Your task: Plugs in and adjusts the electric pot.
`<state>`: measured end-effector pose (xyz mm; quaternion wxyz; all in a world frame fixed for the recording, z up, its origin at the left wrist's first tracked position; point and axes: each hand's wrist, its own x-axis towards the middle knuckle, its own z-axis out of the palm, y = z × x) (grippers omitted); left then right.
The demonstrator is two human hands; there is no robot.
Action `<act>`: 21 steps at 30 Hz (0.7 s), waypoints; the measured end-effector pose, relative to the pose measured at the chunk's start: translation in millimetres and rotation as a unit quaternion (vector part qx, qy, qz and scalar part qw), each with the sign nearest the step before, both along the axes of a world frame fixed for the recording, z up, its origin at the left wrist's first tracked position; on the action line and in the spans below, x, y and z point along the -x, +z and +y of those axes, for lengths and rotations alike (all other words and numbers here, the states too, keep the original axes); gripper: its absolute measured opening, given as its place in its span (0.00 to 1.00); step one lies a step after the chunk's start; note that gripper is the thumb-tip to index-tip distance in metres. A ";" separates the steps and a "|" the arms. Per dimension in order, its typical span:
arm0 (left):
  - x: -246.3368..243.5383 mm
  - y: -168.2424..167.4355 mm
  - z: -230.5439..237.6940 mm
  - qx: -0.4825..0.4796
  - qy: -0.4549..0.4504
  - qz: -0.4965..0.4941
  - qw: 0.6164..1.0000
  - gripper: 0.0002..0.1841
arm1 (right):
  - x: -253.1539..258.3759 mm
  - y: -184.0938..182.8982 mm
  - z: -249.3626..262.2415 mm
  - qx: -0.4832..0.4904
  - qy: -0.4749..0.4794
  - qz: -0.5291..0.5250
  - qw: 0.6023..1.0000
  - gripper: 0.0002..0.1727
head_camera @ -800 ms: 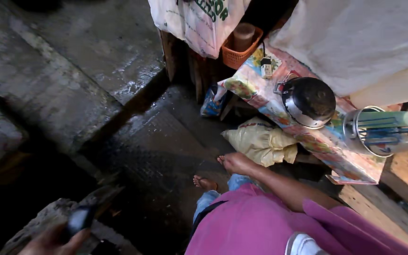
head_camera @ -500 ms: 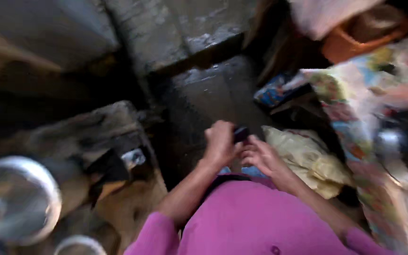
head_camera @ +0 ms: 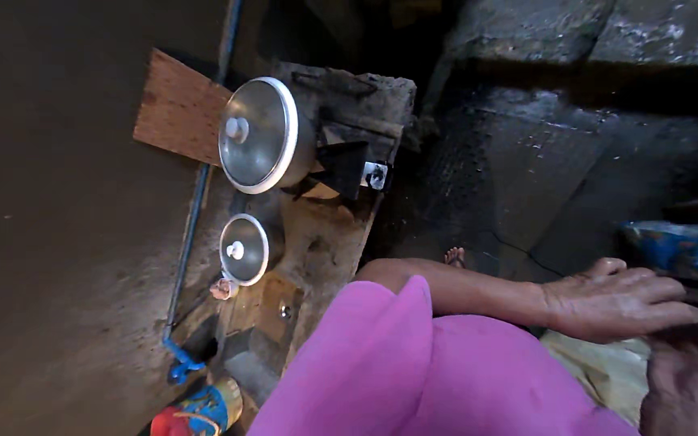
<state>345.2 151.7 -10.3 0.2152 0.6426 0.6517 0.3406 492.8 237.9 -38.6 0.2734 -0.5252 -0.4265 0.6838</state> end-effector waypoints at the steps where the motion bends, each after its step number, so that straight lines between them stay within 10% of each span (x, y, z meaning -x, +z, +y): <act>1: 5.5 5.2 -7.4 -0.010 0.007 -0.008 1.000 0.17 | -8.2 -4.8 5.9 -0.026 0.009 -0.018 0.999 0.10; 10: 64.4 -6.1 -74.6 0.015 0.097 -0.036 0.994 0.15 | -86.0 15.5 39.4 -0.074 -0.146 0.010 0.986 0.27; 21: 69.4 -27.3 -56.3 0.015 -0.014 -0.075 0.997 0.15 | -146.2 8.8 23.4 -0.052 -0.255 0.062 0.964 0.19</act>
